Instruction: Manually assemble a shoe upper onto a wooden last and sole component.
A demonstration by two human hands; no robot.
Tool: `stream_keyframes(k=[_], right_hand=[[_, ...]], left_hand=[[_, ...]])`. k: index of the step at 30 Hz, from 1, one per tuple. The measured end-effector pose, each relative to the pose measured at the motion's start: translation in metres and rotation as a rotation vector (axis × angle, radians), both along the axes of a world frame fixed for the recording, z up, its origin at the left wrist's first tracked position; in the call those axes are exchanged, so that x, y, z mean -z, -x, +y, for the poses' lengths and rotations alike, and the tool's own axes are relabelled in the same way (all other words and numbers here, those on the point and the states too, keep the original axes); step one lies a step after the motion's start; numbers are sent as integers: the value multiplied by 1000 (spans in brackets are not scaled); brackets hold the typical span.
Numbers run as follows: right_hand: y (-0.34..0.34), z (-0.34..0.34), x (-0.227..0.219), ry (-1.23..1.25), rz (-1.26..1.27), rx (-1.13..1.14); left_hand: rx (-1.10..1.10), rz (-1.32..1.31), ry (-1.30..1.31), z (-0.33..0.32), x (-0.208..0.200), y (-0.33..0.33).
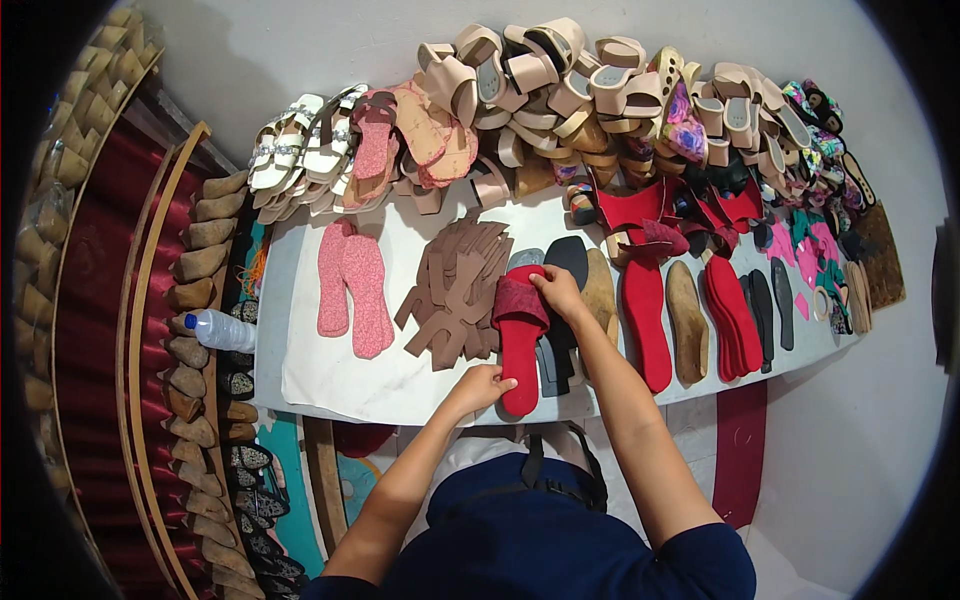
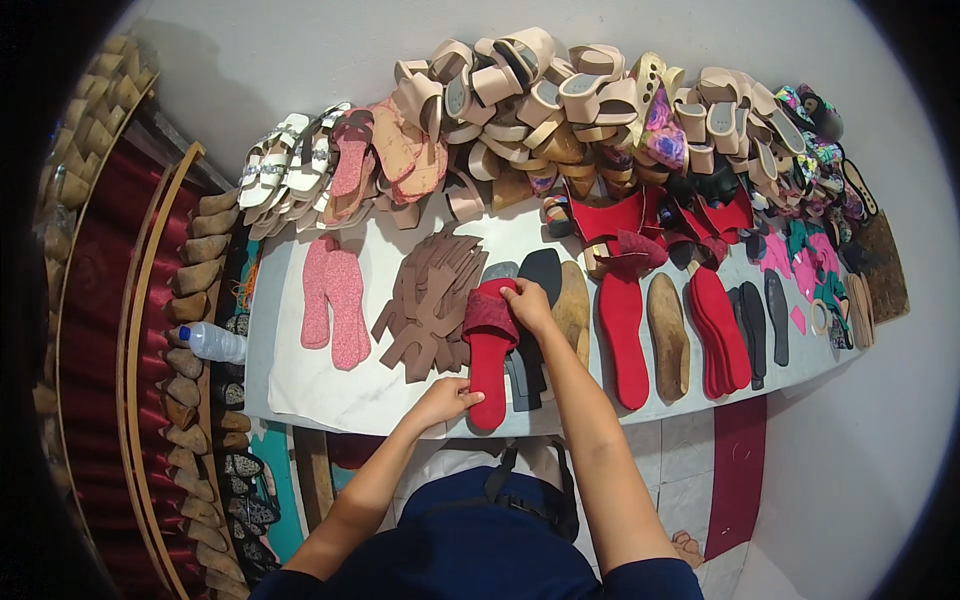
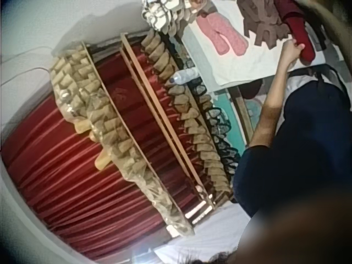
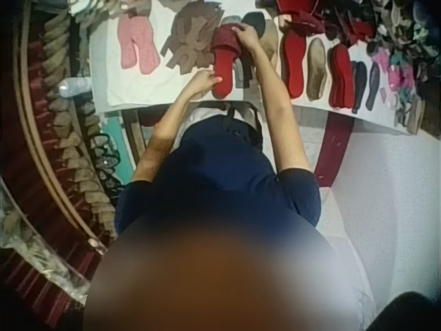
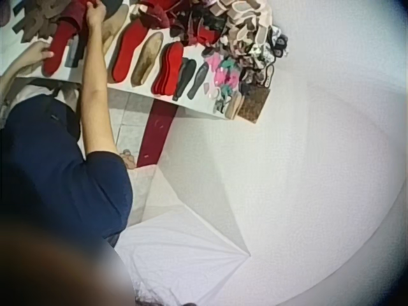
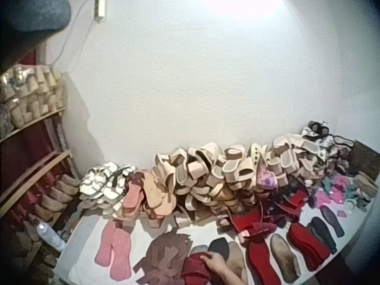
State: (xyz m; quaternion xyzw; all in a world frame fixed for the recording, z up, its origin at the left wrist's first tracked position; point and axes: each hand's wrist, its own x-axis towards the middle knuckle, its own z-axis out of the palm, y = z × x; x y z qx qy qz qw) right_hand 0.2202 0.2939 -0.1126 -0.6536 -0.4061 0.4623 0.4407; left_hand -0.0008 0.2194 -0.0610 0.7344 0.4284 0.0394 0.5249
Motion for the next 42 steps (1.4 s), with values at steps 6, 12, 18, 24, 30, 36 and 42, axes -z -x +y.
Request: stream_keyframes(k=[6, 12, 18, 24, 30, 36, 42], right_hand=[[10, -2, -34, -75, -610, -71], [9, -10, -29, -151, -593, 23], [9, -21, -31, -448, -561, 105], [56, -96, -48, -322, -377, 372], [76, -168, -55, 114, 1, 125], [68, -174, -50, 192, 130, 14], [73, -178, -51, 189, -22, 3]], left_hand=[[-31, 68, -99, -8, 0, 2], [-130, 1, -177, -37, 8, 2], [-223, -25, -33, -44, 24, 6], [-335, -198, 266, -47, 32, 17], [-432, -308, 359, -50, 30, 18], [-416, -356, 389, -47, 31, 18], [-434, -272, 400, -47, 33, 16]])
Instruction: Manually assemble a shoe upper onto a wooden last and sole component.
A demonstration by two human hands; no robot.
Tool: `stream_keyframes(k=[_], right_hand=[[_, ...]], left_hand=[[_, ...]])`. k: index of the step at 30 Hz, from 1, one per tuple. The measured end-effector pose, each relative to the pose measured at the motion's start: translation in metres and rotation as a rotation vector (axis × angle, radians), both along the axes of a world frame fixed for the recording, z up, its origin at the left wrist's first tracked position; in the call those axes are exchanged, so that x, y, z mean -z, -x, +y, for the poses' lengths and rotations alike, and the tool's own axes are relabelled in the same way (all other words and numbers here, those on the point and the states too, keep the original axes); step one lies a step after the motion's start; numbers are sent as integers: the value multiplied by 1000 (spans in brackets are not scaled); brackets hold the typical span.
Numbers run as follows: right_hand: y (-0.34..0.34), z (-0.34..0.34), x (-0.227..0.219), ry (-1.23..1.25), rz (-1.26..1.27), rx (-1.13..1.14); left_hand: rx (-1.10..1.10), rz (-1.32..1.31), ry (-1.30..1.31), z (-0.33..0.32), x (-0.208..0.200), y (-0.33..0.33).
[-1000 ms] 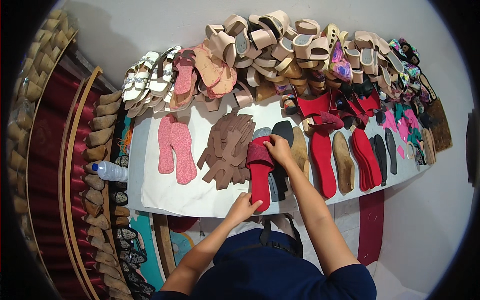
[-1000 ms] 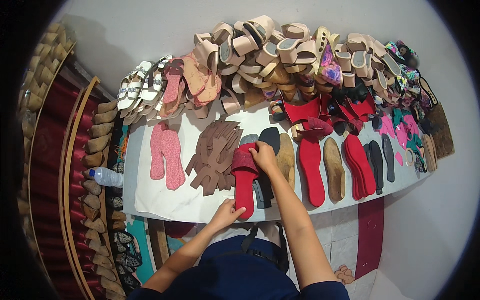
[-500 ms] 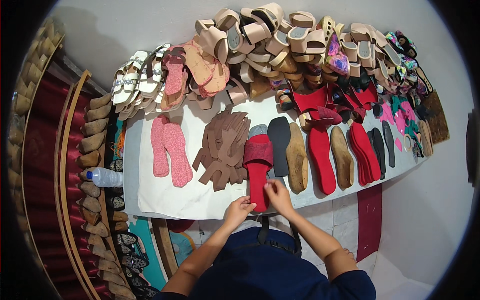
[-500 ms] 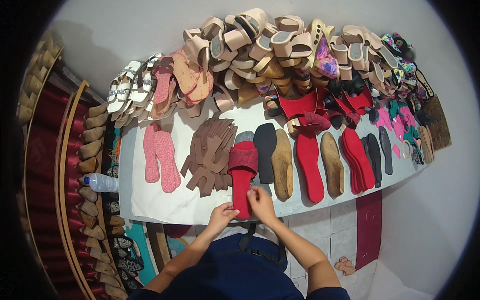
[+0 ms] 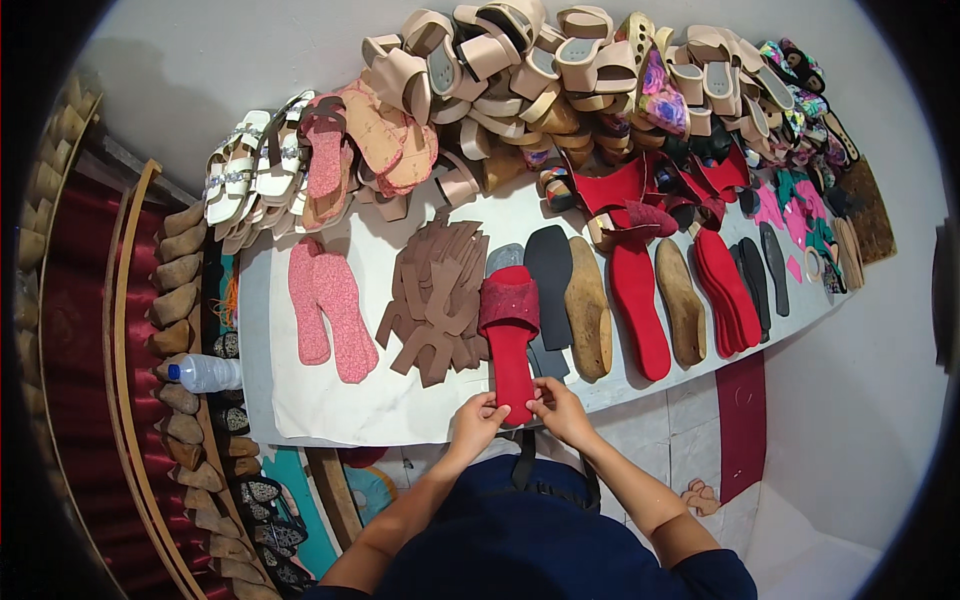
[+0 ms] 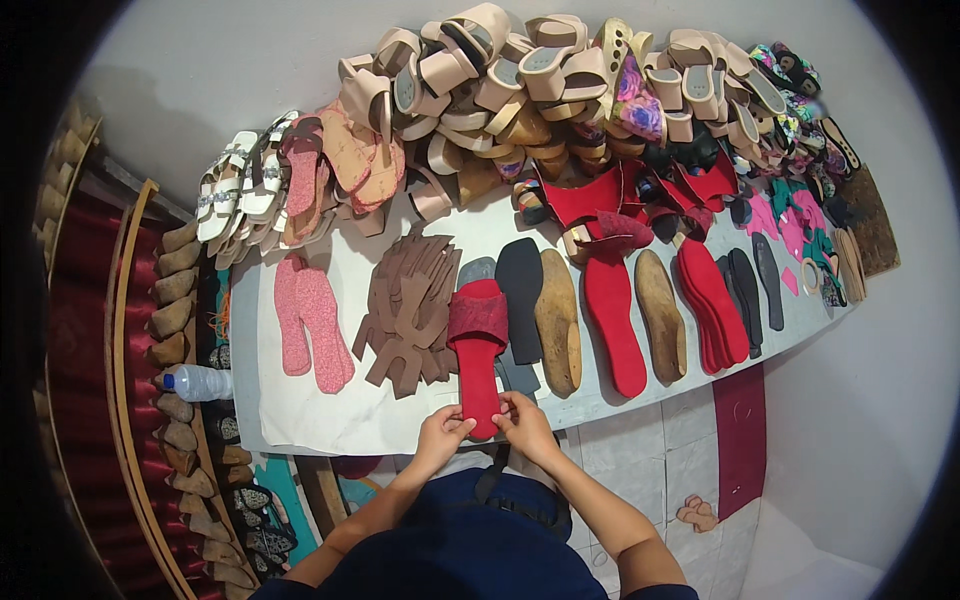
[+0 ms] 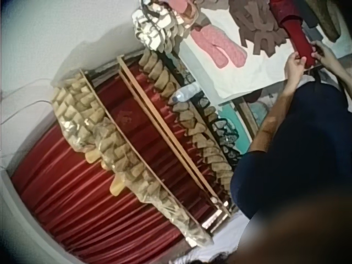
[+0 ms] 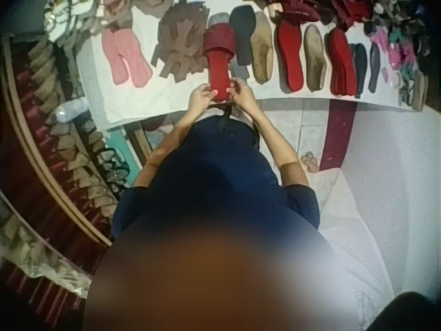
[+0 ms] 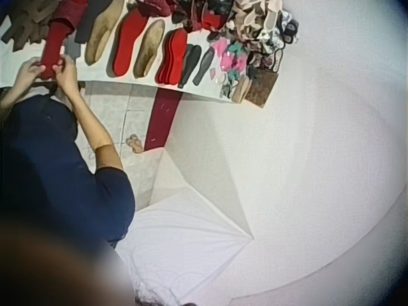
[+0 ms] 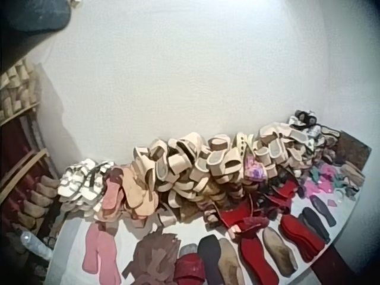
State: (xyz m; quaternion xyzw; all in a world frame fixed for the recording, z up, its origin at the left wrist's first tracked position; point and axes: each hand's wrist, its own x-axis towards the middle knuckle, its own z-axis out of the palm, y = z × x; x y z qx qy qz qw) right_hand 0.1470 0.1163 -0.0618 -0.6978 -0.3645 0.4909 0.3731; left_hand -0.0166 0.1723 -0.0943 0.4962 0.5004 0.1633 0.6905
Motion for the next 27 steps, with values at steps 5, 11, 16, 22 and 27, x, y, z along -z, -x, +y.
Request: stream_keyframes(k=[5, 11, 16, 22, 27], right_hand=[[-6, 0, 3, 26, -48, -51], [-2, 4, 6, -9, 190, -87], [12, -1, 14, -116, -15, -40], [18, -2, 7, -86, -152, -76], [11, 3, 4, -64, -12, -65]], left_hand=[[58, 58, -109, 3, 0, 2], [125, 121, -154, 10, -2, 5], [250, 239, -197, 17, -13, -1], [281, 309, -284, 16, -19, -6], [292, 319, -357, 15, -17, -7]])
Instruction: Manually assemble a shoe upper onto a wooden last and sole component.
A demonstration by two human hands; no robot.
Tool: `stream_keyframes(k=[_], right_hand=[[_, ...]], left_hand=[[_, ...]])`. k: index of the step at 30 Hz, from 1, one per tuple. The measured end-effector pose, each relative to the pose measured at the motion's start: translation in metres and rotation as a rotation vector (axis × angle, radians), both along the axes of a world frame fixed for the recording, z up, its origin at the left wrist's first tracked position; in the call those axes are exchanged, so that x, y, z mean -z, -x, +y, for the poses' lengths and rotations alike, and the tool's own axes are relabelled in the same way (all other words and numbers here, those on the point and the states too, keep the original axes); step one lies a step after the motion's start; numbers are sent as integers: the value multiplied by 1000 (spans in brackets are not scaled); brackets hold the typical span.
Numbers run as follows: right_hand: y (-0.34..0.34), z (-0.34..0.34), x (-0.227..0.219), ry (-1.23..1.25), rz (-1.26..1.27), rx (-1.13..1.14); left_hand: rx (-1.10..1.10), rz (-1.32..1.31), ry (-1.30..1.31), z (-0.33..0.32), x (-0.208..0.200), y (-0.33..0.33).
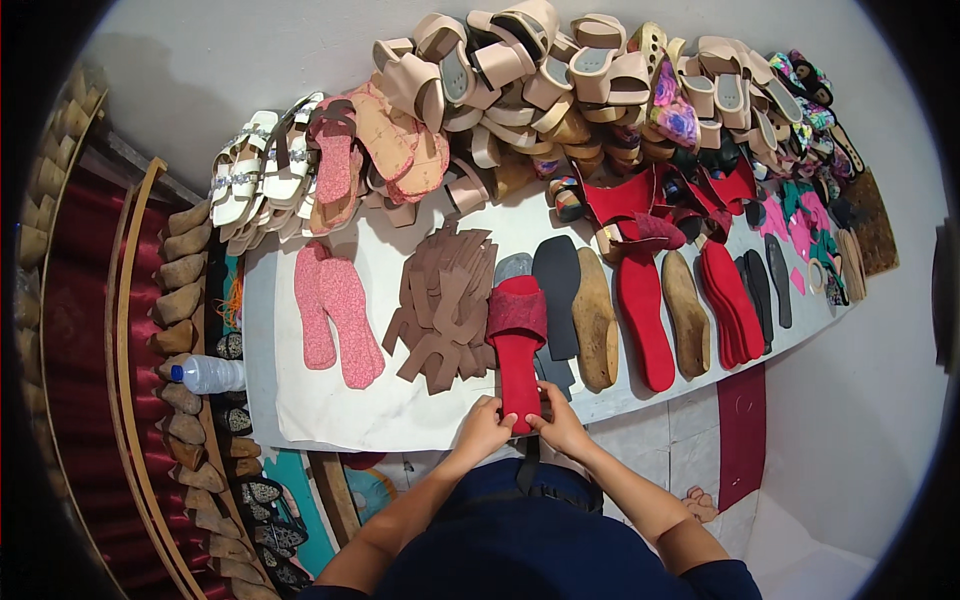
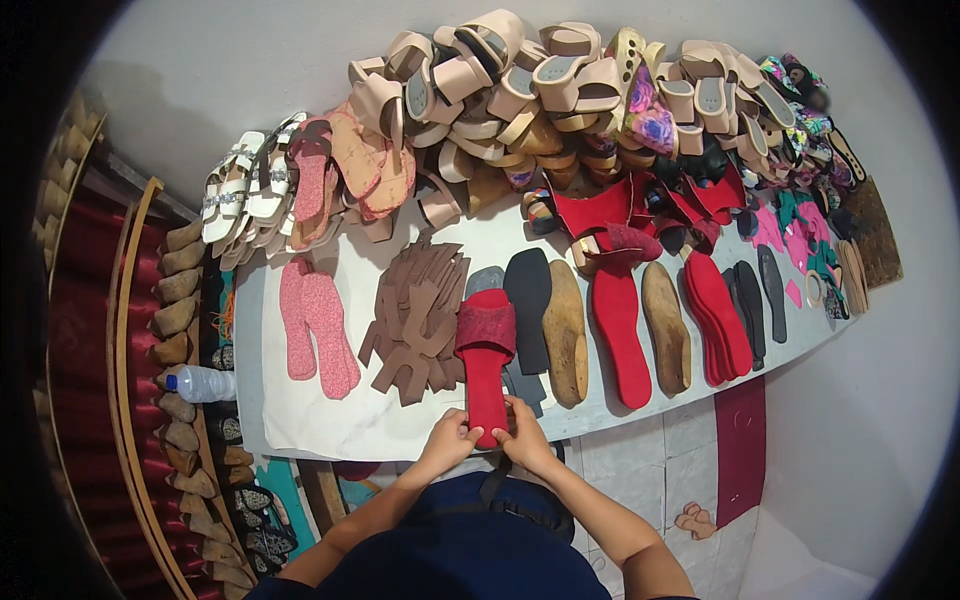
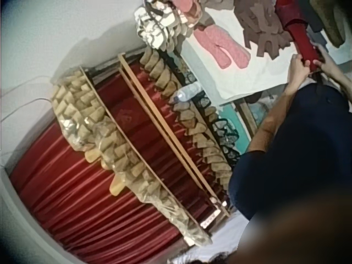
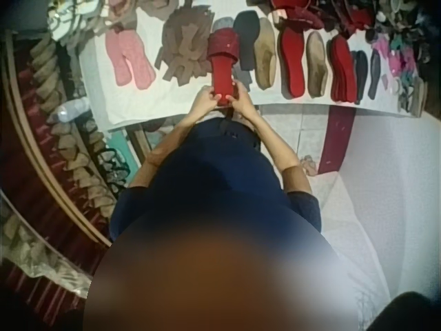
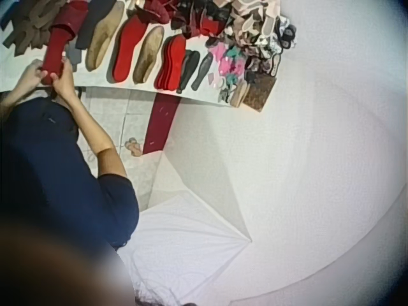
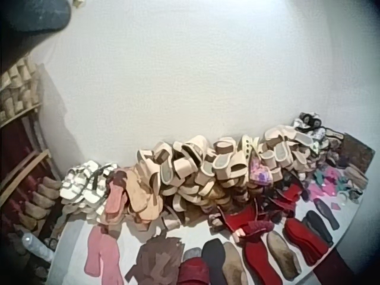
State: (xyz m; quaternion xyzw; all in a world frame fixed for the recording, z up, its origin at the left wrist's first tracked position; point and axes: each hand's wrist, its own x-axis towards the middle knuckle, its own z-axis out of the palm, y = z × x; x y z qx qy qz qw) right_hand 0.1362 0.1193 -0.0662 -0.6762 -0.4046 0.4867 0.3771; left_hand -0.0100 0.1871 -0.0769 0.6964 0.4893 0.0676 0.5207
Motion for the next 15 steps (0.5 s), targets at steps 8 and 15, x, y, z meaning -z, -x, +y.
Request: stream_keyframes(k=[8, 15], right_hand=[[-3, 4, -6, 92, 350, 126], [-11, 9, -10, 178, 516, 123]], left_hand=[[-123, -111, 249, -5, -8, -2], [-302, -473, 501, -11, -9, -4]])
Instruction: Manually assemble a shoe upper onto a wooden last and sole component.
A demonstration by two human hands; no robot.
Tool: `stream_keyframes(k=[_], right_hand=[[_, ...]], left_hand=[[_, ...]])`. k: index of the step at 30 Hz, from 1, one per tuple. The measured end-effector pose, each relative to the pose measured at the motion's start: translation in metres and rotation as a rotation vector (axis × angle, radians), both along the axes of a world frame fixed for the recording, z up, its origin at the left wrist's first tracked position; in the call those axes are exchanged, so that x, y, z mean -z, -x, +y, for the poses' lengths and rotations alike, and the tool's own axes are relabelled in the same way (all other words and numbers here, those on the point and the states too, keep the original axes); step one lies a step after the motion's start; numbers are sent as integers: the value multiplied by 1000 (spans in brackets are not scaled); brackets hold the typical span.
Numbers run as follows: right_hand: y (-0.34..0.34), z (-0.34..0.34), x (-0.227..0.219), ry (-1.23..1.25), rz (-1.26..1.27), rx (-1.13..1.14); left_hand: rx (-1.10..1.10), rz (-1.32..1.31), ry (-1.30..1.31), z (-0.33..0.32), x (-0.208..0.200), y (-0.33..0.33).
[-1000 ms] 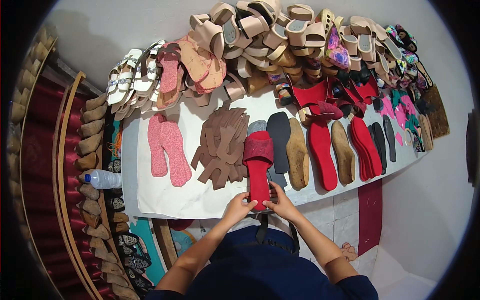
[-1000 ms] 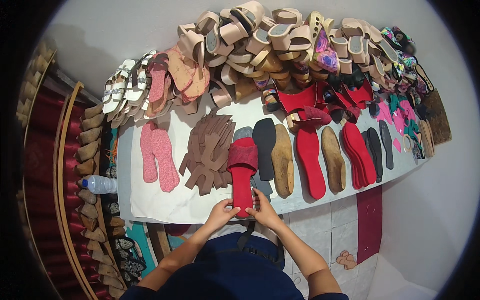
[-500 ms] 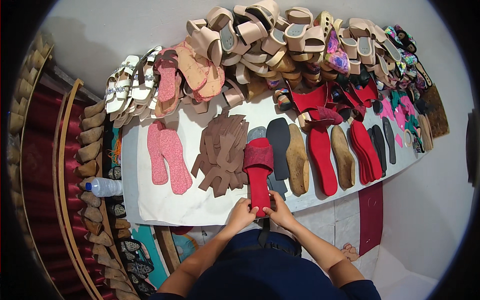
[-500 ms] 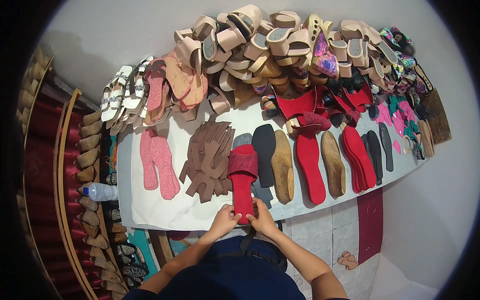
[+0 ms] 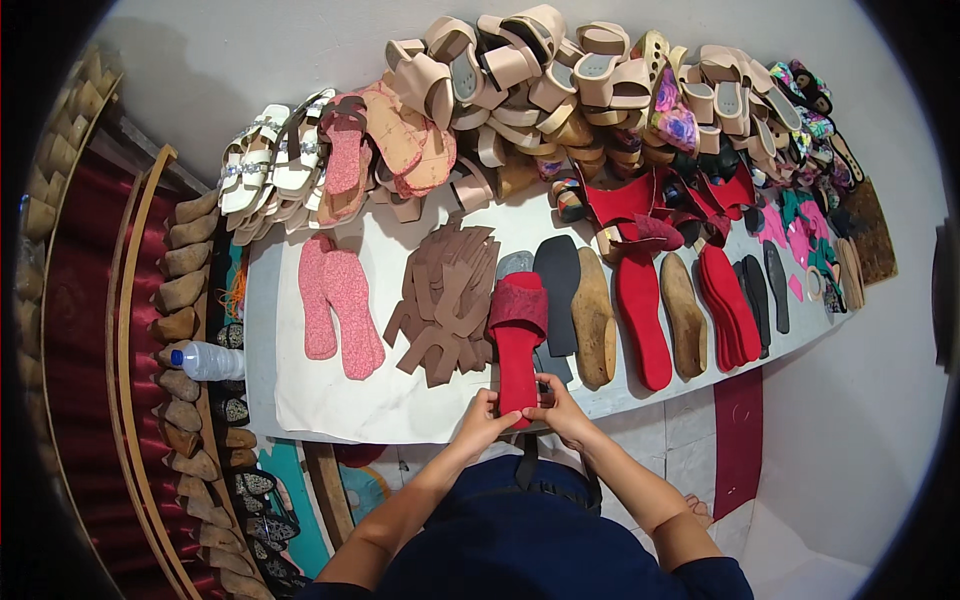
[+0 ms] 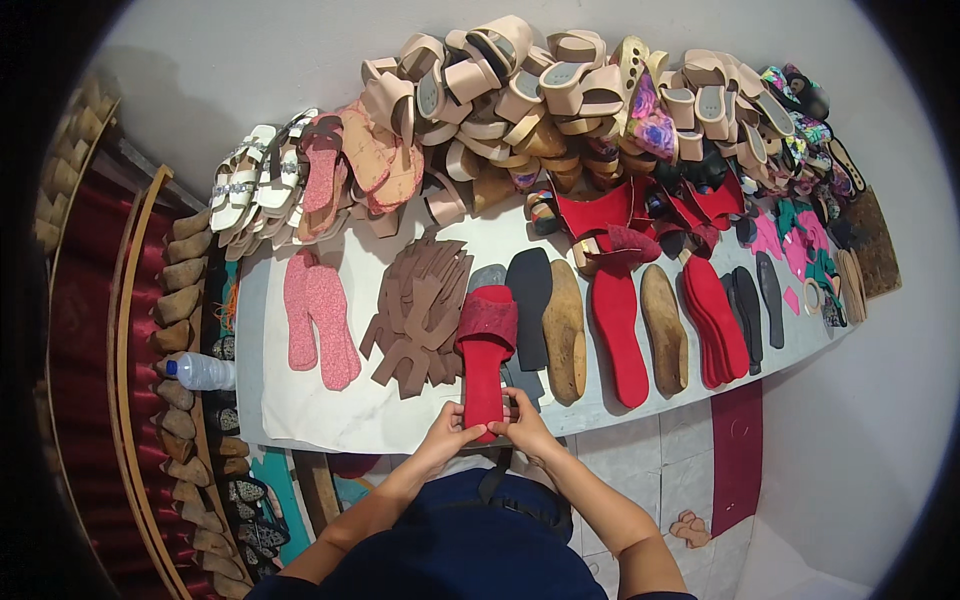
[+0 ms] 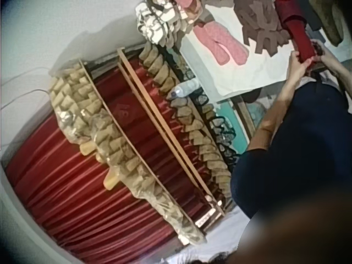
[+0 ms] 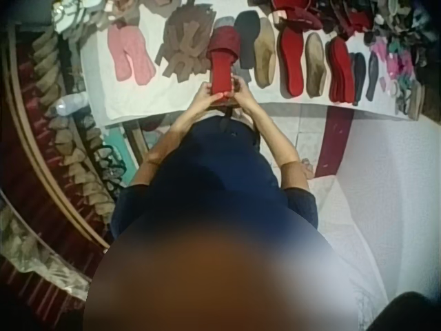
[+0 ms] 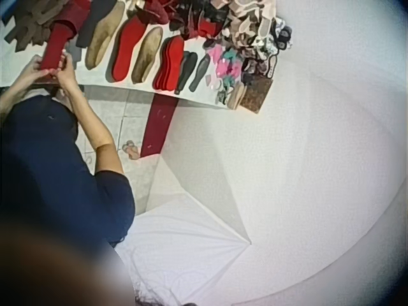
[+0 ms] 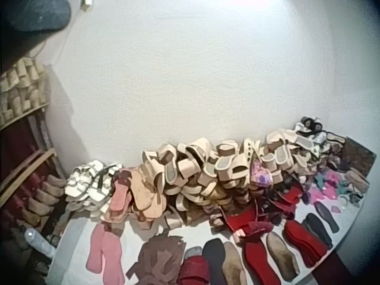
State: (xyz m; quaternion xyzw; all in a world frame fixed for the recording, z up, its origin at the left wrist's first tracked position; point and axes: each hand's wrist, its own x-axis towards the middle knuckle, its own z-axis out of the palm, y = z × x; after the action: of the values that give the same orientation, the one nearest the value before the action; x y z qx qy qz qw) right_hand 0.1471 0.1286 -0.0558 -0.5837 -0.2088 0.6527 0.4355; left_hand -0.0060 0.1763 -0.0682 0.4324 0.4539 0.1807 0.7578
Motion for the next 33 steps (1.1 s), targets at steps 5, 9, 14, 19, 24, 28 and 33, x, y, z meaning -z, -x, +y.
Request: stream_keyframes(k=[5, 9, 14, 19, 24, 28, 33], right_hand=[[0, 1, -4, 42, 37, 27], [-9, 10, 11, -15, 37, 30], [-45, 54, 10, -9, 788, 325], [-58, 81, 10, -52, 823, 312], [-68, 102, 14, -72, 537, 244], [-69, 122, 4, -118, 392, 173], [-64, 156, -16, -162, 351, 154]], left_hand=[[-97, -39, 96, 2, -7, 2], [-98, -91, 134, 3, -9, 2], [1, -97, 137, 0, -12, 12], [60, -73, 77, -3, -13, 25], [106, -13, -3, -8, -5, 35], [38, -82, 51, -6, -20, 33], [-141, -170, 23, -1, -33, 25]])
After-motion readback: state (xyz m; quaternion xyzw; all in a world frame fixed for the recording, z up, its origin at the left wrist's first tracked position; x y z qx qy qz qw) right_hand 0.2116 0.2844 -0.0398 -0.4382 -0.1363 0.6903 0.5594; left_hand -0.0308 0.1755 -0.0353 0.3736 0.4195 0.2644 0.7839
